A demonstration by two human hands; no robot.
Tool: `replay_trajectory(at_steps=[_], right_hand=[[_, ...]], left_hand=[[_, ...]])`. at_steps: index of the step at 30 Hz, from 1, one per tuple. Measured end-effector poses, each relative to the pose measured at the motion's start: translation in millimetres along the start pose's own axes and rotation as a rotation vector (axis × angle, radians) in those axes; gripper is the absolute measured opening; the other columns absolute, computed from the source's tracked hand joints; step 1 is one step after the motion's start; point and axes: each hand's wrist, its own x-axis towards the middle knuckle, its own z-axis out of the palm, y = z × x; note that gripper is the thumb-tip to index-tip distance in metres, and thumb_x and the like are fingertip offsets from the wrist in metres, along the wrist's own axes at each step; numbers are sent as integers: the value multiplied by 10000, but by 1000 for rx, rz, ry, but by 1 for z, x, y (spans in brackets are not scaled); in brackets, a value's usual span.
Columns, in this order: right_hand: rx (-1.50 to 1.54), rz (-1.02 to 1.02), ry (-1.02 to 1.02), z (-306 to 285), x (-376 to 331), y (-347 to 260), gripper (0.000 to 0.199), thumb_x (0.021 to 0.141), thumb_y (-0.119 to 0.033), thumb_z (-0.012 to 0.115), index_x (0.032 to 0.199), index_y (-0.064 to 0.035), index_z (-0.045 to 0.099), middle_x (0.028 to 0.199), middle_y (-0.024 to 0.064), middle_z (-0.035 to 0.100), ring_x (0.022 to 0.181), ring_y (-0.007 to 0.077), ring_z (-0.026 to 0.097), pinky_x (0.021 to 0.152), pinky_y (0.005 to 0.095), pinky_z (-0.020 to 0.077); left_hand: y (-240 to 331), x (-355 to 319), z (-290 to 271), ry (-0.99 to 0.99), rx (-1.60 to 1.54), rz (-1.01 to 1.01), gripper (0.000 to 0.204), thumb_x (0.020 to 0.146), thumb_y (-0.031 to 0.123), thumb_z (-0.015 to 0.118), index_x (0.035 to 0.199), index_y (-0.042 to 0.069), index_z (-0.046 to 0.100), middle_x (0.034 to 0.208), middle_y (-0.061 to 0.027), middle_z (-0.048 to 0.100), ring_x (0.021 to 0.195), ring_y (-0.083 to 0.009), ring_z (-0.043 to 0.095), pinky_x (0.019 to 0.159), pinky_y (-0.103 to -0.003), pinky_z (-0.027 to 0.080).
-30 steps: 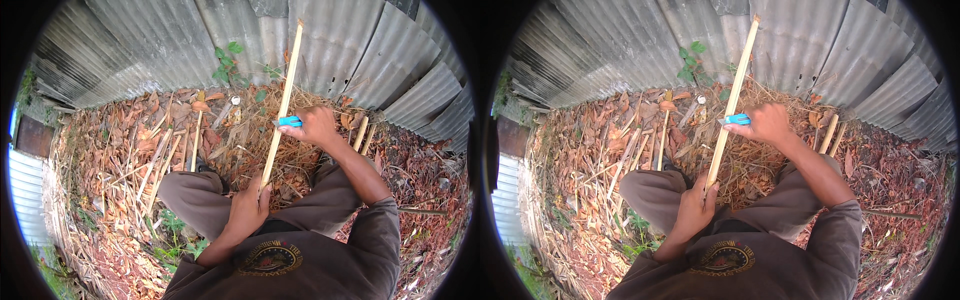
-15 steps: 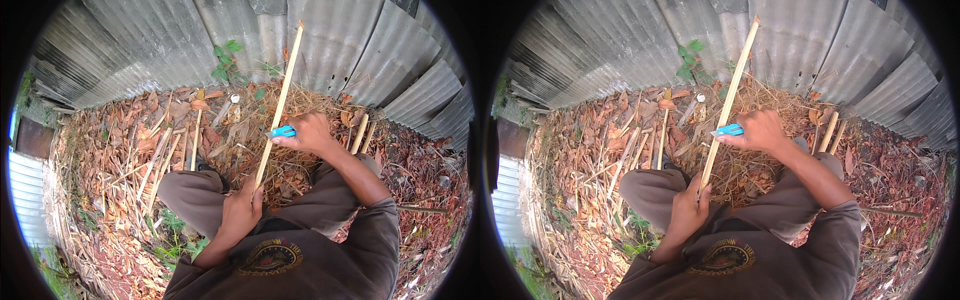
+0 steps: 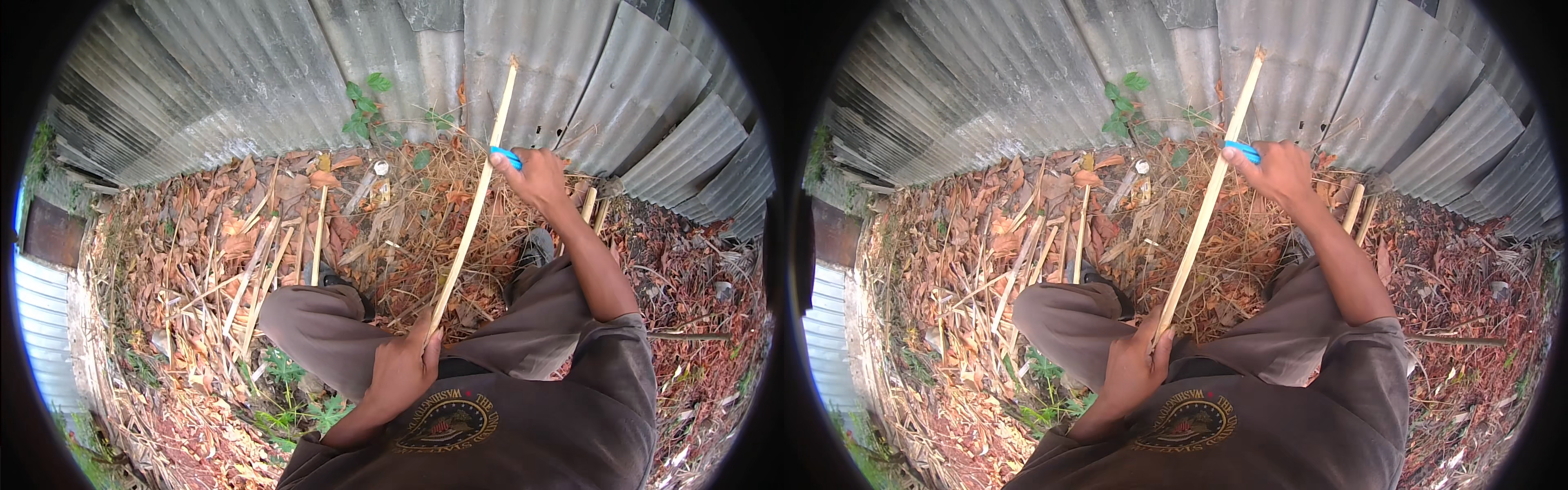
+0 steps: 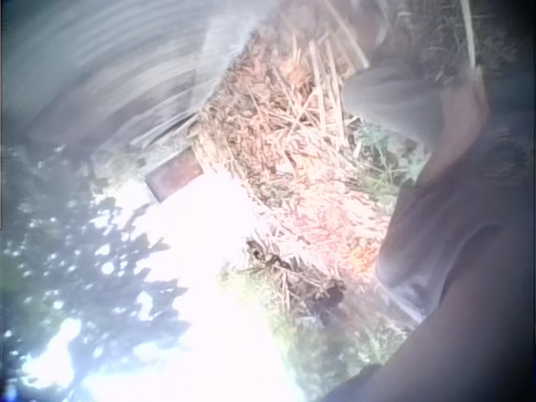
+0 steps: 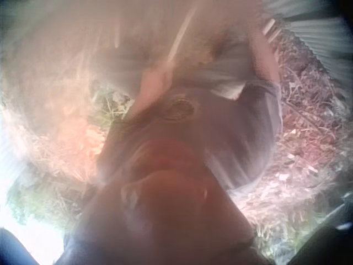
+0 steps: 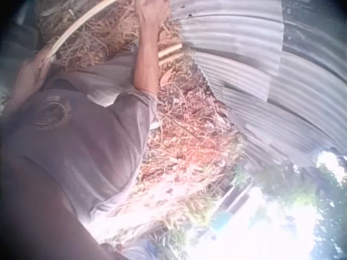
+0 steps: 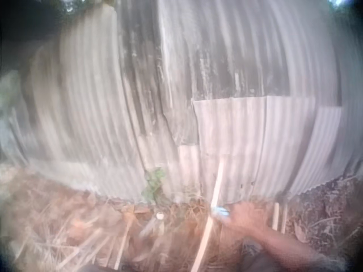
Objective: The person sits on the ground and uses a blue utility knife to shave the surface of a long bamboo stick. They hold the stick with their left hand and scrape along its length with the knife in their right hand, removing thin strips of bamboo.
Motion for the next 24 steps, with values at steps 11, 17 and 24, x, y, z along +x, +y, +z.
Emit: replay_trajectory(at_steps=[11,17,24], right_hand=[[-30,-428,108,24,-20,-29,687,762,-746,541,576,-89,614,435,108,493,421,301,554,439,420,431],[-64,-150,51,6,-1,-13,720,783,-758,500,658,-74,690,493,135,574,505,322,617,507,449,483],[-110,-198,95,8,0,5,723,794,-745,497,639,-60,671,489,154,557,512,343,611,511,461,480]], left_hand=[[-5,17,-8,81,100,9,386,904,160,588,1231,-38,535,653,-216,605,573,-401,607,515,-460,462],[6,15,-14,24,104,8,385,904,159,593,1223,-50,542,666,-222,610,588,-393,617,519,-450,466],[-6,-7,-9,6,79,4,408,896,162,610,1241,-40,531,671,-217,615,581,-383,624,530,-440,487]])
